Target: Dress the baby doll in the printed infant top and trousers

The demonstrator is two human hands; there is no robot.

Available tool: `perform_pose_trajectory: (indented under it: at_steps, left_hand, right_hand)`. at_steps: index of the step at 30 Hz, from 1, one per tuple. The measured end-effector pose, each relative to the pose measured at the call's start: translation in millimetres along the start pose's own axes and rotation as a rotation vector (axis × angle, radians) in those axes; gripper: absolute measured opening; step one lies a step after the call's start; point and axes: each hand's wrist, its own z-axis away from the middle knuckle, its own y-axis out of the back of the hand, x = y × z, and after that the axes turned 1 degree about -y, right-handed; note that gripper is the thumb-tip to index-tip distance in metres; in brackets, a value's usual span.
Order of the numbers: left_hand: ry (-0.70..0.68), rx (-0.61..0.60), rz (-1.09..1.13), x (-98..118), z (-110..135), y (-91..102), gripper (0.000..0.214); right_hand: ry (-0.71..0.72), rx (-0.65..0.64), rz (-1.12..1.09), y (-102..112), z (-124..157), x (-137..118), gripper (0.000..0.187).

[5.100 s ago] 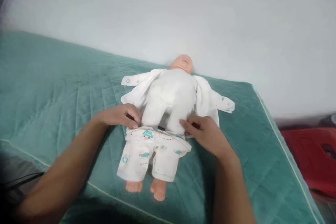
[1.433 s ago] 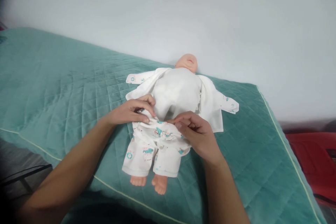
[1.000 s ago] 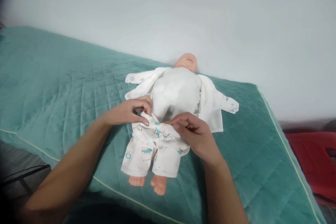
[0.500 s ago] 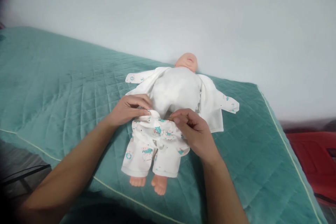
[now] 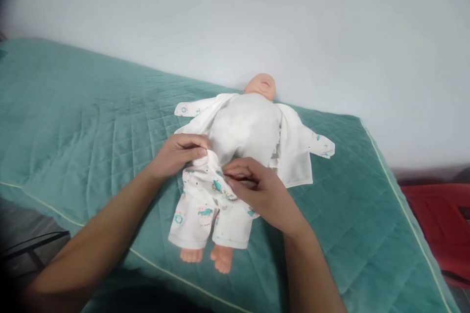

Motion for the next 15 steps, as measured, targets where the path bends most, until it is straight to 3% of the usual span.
perform_pose_trajectory:
  at_steps: [7,15]
  left_hand:
    - [0.001,-0.022,0.043,-5,0,2.7,0.023]
    - [0.018,-0.023,0.032,-5,-2,0.8,0.025]
  right_hand:
    - [0.014,0.060,-0.027,-1,0,3,0.022]
    - [0.053,0.184,-0.057,13,1,6,0.027]
